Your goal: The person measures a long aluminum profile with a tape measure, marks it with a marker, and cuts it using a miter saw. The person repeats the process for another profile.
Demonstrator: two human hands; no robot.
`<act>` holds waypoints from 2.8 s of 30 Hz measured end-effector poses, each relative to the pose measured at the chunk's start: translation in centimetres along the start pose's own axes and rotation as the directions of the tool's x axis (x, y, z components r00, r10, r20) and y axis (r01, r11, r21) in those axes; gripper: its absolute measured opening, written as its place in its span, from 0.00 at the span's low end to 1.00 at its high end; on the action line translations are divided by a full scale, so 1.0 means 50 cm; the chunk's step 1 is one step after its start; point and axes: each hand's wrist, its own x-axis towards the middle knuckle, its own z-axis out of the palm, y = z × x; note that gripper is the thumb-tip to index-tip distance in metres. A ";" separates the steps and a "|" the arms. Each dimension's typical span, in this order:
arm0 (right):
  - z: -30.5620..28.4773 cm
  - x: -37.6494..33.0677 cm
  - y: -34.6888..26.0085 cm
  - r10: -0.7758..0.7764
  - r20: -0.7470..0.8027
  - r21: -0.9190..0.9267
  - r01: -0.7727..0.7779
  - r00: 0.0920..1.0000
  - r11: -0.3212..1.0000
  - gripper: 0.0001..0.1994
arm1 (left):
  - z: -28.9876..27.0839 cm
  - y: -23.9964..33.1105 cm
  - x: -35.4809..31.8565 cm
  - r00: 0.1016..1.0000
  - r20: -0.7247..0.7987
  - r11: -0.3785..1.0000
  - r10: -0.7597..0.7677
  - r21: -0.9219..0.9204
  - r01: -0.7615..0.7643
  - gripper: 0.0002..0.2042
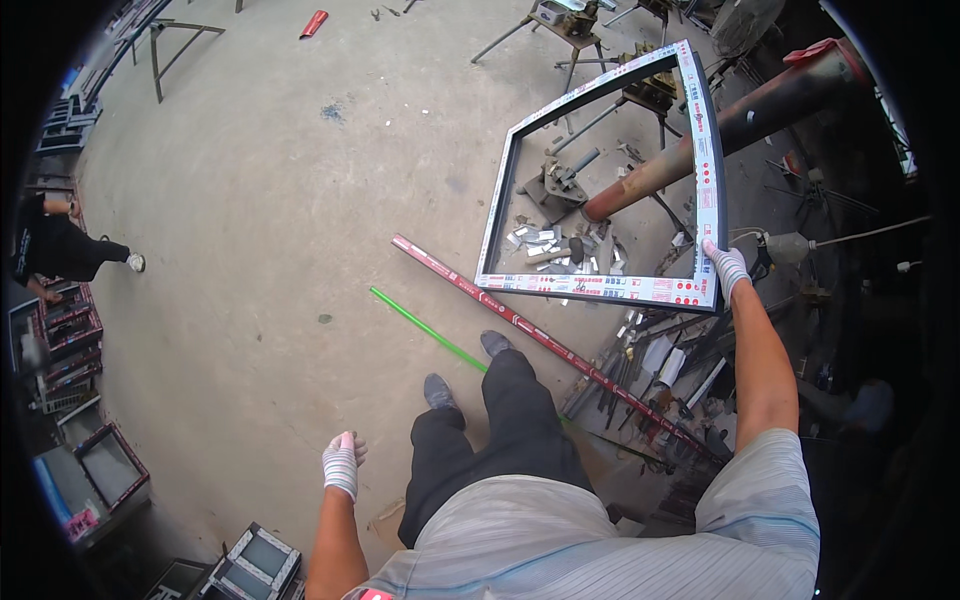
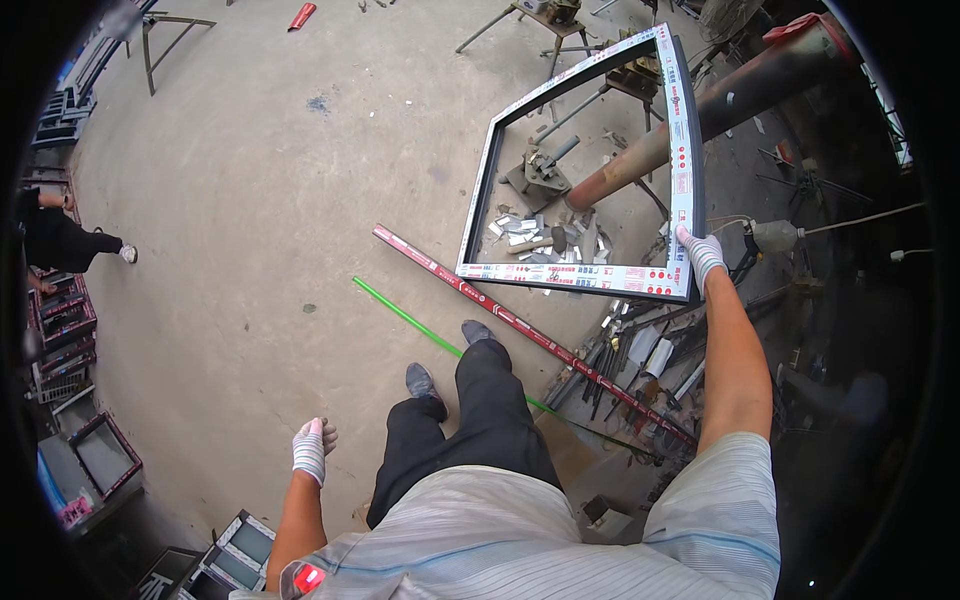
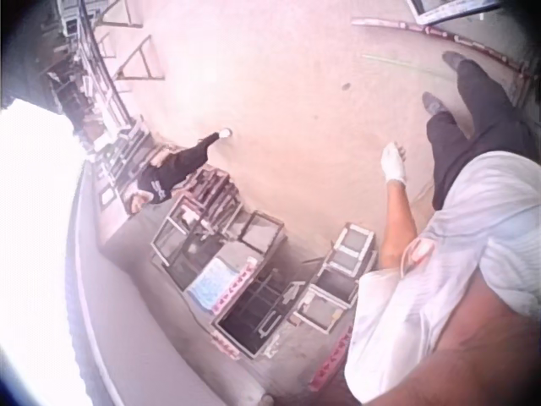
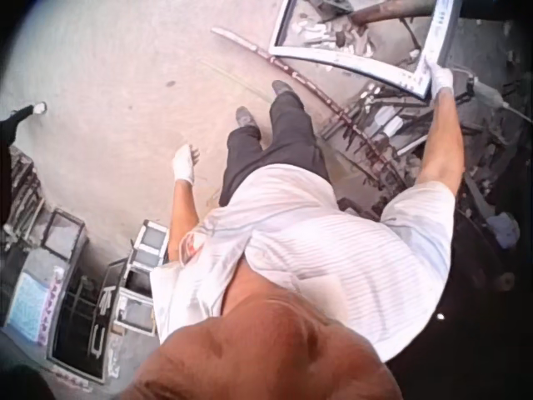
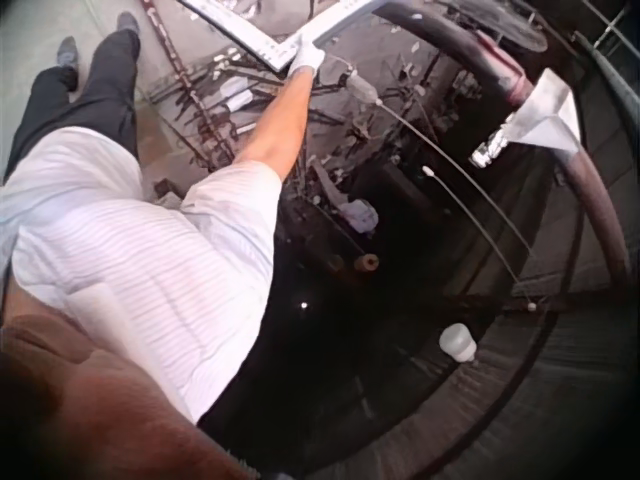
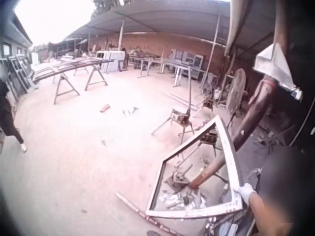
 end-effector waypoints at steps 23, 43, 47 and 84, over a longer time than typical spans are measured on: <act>0.066 0.189 -0.184 0.180 0.183 0.347 -0.235 0.966 0.908 0.31 | 1.236 0.187 0.045 0.499 0.648 0.530 -0.575 -0.170 0.831 0.36; 0.074 0.467 -0.333 0.059 0.054 0.404 -0.075 0.997 0.912 0.27 | 1.422 0.434 0.162 0.580 0.779 0.905 -0.236 -0.041 0.424 0.23; 0.035 0.512 -0.264 0.011 0.114 0.398 -0.055 0.993 0.916 0.25 | 1.358 0.398 0.201 0.581 0.767 0.962 -0.272 0.231 0.146 0.27; 1.322 -0.387 0.166 -0.116 0.715 -0.588 0.682 0.690 0.435 0.17 | 0.609 0.302 1.384 0.831 0.420 0.627 0.364 0.549 -0.553 0.30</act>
